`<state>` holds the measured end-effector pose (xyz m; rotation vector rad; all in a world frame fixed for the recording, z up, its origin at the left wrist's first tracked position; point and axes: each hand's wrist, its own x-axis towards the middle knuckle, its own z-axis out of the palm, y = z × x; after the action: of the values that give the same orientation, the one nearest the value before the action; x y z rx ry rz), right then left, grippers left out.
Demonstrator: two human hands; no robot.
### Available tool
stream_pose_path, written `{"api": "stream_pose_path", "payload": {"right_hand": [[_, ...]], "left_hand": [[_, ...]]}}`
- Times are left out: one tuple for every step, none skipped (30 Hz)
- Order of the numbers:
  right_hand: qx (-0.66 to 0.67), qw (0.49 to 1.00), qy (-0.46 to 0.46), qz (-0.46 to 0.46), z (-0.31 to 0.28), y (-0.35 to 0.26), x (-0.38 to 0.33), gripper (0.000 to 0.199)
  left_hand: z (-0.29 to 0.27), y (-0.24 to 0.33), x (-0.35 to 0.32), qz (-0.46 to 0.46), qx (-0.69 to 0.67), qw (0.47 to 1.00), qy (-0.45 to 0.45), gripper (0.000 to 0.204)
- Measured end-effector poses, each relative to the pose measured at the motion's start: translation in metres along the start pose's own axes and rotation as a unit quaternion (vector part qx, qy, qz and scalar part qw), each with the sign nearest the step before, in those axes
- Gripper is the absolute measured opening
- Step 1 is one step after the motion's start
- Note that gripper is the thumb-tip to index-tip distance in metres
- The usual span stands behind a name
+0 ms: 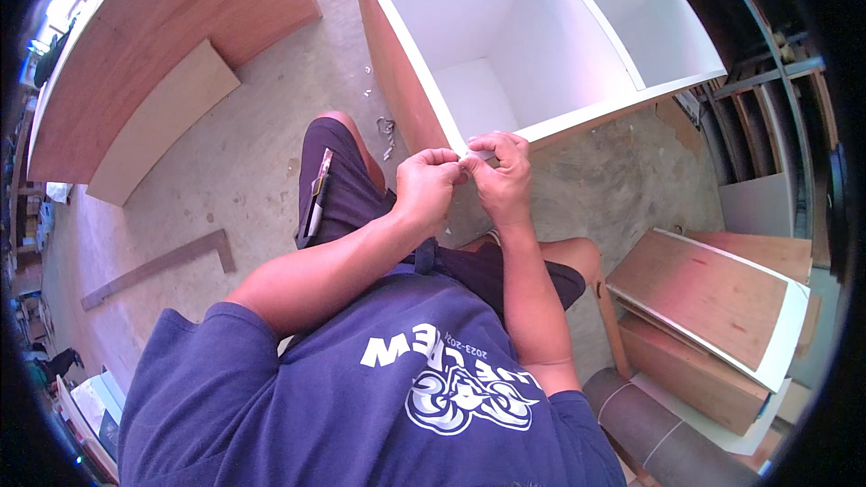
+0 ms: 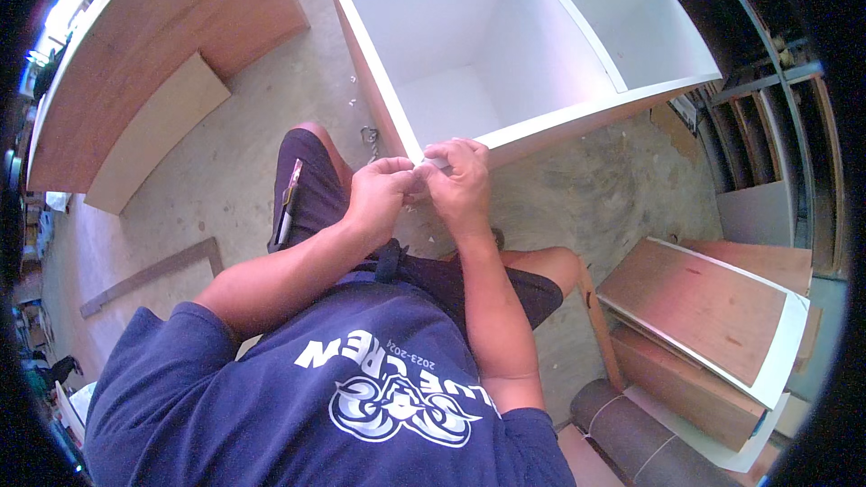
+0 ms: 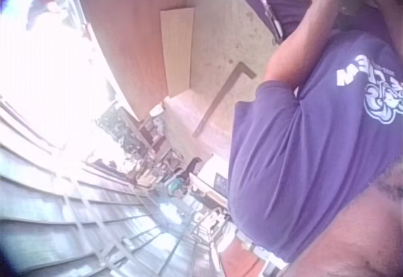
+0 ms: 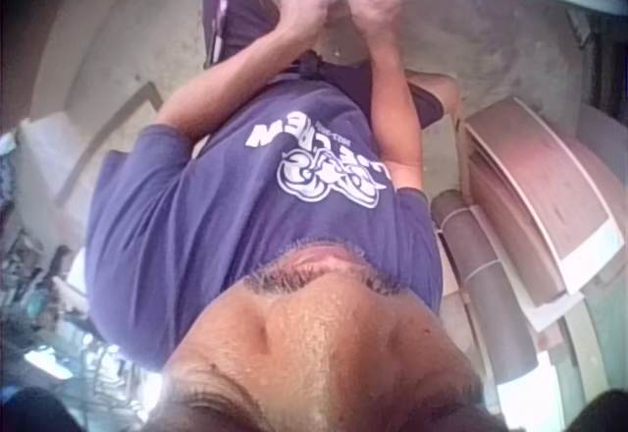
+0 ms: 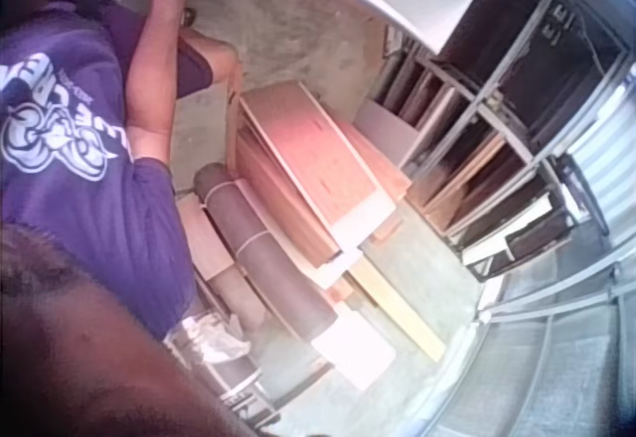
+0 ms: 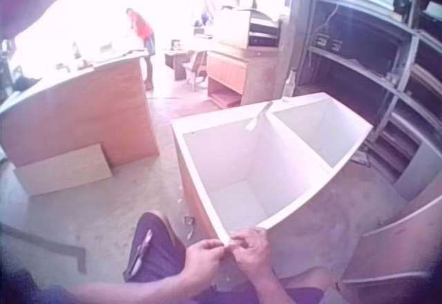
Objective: The person kneels on the floor and uses a hammer to tap a white cabinet frame, then uses a utility knife to pry off a white trim strip from the cabinet edge. The person continues to remove trim pieces from the cabinet while kneeling.
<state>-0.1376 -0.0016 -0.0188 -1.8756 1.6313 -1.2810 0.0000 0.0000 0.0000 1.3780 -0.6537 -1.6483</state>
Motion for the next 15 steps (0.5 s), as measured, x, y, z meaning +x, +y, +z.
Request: {"api": "stream_pose_path", "payload": {"right_hand": [[0.000,1.000,-0.004,0.002,-0.001,0.001,0.000,0.022],[0.000,1.000,-0.007,0.004,-0.003,0.001,0.000,0.023],[0.008,1.000,-0.006,0.004,0.001,-0.001,-0.001,0.023],[0.016,1.000,-0.003,0.002,0.003,-0.002,0.000,0.024],[0.021,1.000,0.000,-0.003,0.003,-0.002,0.002,0.025],[0.042,0.999,0.003,0.029,0.003,-0.002,0.002,0.024],[0.063,0.996,0.004,0.061,0.002,-0.003,0.002,0.024],[0.084,0.992,0.006,0.094,0.001,-0.004,0.001,0.023],[0.063,0.996,-0.005,0.070,-0.001,-0.004,0.002,0.023],[0.042,0.998,-0.016,0.046,-0.002,-0.004,0.004,0.022],[0.026,0.999,-0.024,0.013,-0.003,-0.004,0.005,0.022],[0.024,0.999,-0.024,0.015,-0.003,-0.004,0.005,0.021],[0.026,0.999,-0.021,0.007,-0.004,-0.003,0.005,0.021],[0.029,0.999,-0.019,0.000,-0.005,-0.003,0.005,0.020],[0.018,0.999,-0.022,-0.025,-0.007,-0.002,0.006,0.020]], "left_hand": [[0.001,0.000,0.002,-0.004,0.006,1.000,-0.003,0.015],[0.002,0.000,0.002,-0.010,0.015,1.000,-0.003,0.015],[-0.002,0.000,0.001,0.003,0.027,1.000,-0.003,0.014],[-0.004,0.001,0.001,0.016,0.041,0.999,-0.001,0.012],[-0.004,0.002,0.003,0.032,0.058,0.998,0.000,0.012],[-0.004,0.002,0.003,0.044,0.073,0.996,-0.002,0.011],[-0.005,0.001,0.002,0.055,0.093,0.994,-0.001,0.011],[-0.005,0.001,0.002,0.067,0.113,0.991,-0.001,0.011],[-0.005,0.000,0.002,0.070,0.114,0.991,-0.001,0.012],[-0.004,0.000,0.004,0.074,0.115,0.991,-0.001,0.012],[-0.003,0.000,0.005,0.076,0.116,0.990,-0.001,0.013],[-0.003,-0.001,0.007,0.079,0.120,0.990,0.001,0.014],[-0.002,-0.002,0.009,0.080,0.125,0.989,0.003,0.014],[-0.002,-0.003,0.011,0.091,0.123,0.988,0.004,0.014],[-0.002,-0.004,0.013,0.080,0.127,0.989,0.000,0.015]]}}
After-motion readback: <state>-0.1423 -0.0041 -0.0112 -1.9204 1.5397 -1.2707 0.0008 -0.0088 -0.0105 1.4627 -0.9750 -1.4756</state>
